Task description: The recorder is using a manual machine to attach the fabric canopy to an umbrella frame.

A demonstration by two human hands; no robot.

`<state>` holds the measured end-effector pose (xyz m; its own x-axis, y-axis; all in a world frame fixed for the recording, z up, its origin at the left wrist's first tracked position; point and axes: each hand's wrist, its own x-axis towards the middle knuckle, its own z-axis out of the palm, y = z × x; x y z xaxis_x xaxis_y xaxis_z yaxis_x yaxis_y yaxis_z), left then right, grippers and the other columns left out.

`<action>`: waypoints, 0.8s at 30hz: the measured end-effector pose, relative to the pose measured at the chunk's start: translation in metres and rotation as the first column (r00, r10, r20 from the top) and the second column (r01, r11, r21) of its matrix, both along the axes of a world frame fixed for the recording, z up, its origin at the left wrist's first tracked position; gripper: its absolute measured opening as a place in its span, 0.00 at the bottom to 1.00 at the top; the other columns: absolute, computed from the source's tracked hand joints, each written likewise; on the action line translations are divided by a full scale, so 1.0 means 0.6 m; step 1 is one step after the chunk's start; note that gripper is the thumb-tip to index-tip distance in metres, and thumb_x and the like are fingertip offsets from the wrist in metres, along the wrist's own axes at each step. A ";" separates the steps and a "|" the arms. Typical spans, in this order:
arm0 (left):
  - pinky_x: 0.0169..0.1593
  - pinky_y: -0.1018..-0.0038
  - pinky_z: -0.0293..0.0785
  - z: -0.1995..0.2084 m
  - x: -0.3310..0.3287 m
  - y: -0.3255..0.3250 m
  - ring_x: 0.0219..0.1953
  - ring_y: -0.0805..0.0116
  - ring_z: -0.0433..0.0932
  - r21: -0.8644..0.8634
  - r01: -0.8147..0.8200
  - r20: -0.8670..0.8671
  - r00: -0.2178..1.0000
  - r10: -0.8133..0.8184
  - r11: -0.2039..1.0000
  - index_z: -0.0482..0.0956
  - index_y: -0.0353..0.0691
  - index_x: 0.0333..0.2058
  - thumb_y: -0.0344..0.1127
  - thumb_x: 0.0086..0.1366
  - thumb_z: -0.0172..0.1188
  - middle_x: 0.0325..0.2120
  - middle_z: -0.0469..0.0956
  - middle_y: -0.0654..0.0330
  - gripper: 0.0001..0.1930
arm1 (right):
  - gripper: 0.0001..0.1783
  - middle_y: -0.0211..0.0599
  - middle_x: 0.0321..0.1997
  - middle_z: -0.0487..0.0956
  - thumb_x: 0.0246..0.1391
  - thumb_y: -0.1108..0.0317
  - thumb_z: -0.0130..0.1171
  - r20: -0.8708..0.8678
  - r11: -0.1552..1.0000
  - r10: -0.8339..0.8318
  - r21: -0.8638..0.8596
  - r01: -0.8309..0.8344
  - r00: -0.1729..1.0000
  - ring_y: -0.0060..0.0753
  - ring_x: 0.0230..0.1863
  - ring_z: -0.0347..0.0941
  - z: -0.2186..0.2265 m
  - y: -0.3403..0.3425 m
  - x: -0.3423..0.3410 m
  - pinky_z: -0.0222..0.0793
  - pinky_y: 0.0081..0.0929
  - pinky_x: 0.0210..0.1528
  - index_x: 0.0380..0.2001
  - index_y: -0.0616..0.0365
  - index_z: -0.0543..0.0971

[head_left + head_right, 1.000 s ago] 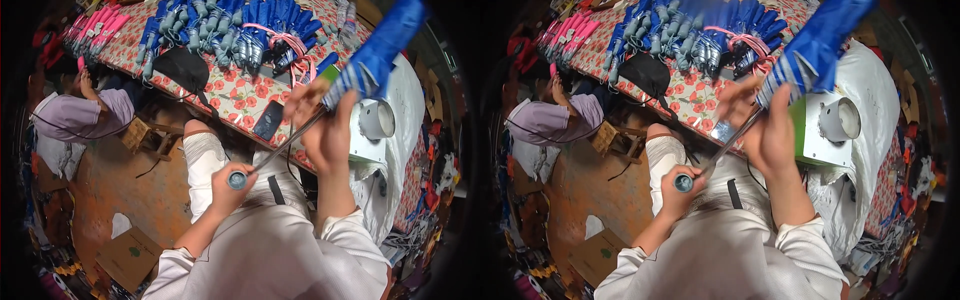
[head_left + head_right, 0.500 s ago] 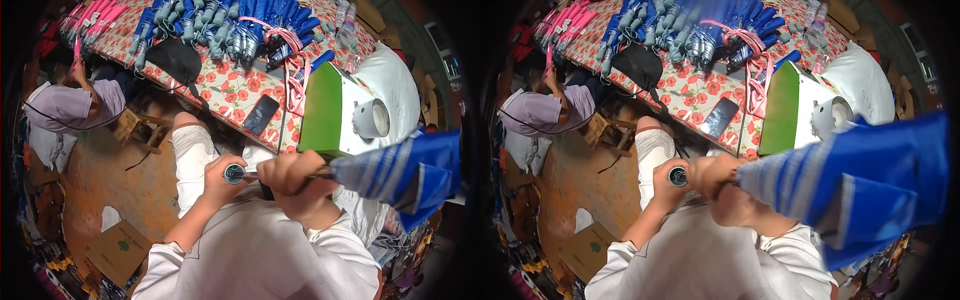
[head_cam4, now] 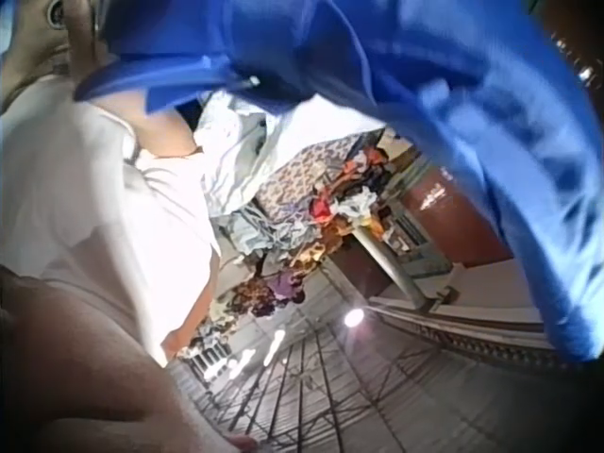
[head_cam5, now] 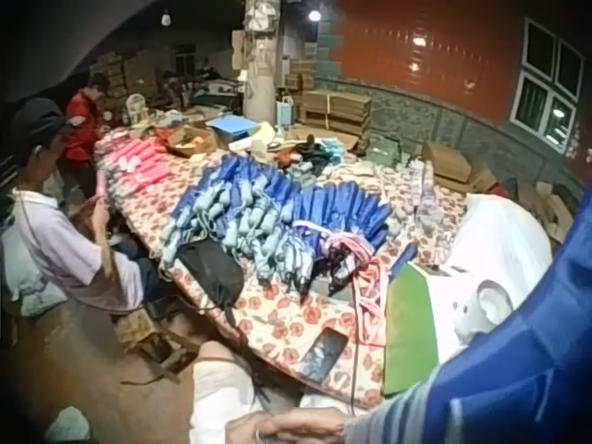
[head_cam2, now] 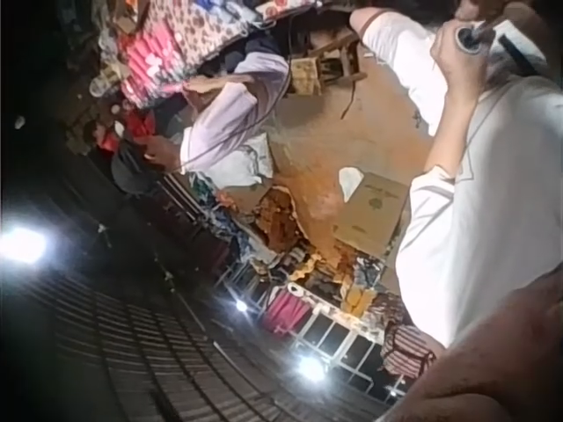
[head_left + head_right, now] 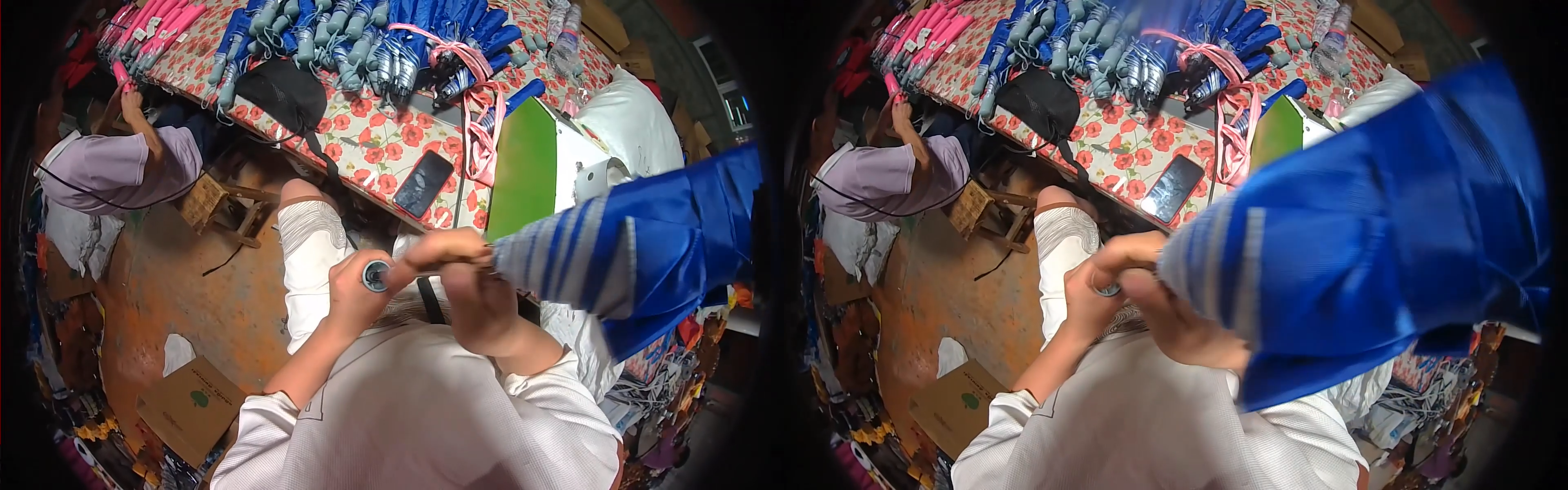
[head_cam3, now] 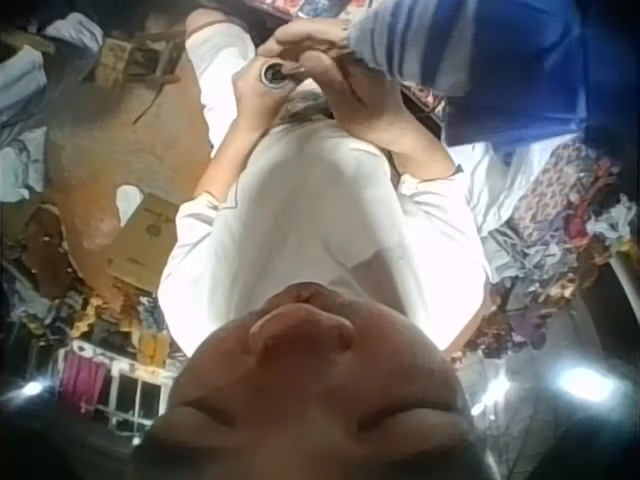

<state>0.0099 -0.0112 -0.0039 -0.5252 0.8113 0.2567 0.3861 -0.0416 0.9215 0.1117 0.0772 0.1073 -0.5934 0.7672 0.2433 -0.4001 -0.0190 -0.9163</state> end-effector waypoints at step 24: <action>0.29 0.75 0.69 0.007 0.026 0.028 0.22 0.69 0.72 -0.013 0.063 0.185 0.981 -0.059 0.998 0.76 0.39 0.26 0.26 0.42 0.76 0.21 0.77 0.63 0.15 | 0.18 0.34 0.35 0.81 0.61 0.52 0.57 0.319 0.855 -0.507 0.305 0.420 0.801 0.31 0.32 0.77 0.001 0.051 0.093 0.71 0.25 0.37 0.37 0.58 0.78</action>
<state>0.0257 0.0053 0.0000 -0.5115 0.8471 0.1442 0.2068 -0.0415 0.9775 0.1673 0.1076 0.1078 -0.2568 0.9300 0.2630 0.0628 0.2876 -0.9557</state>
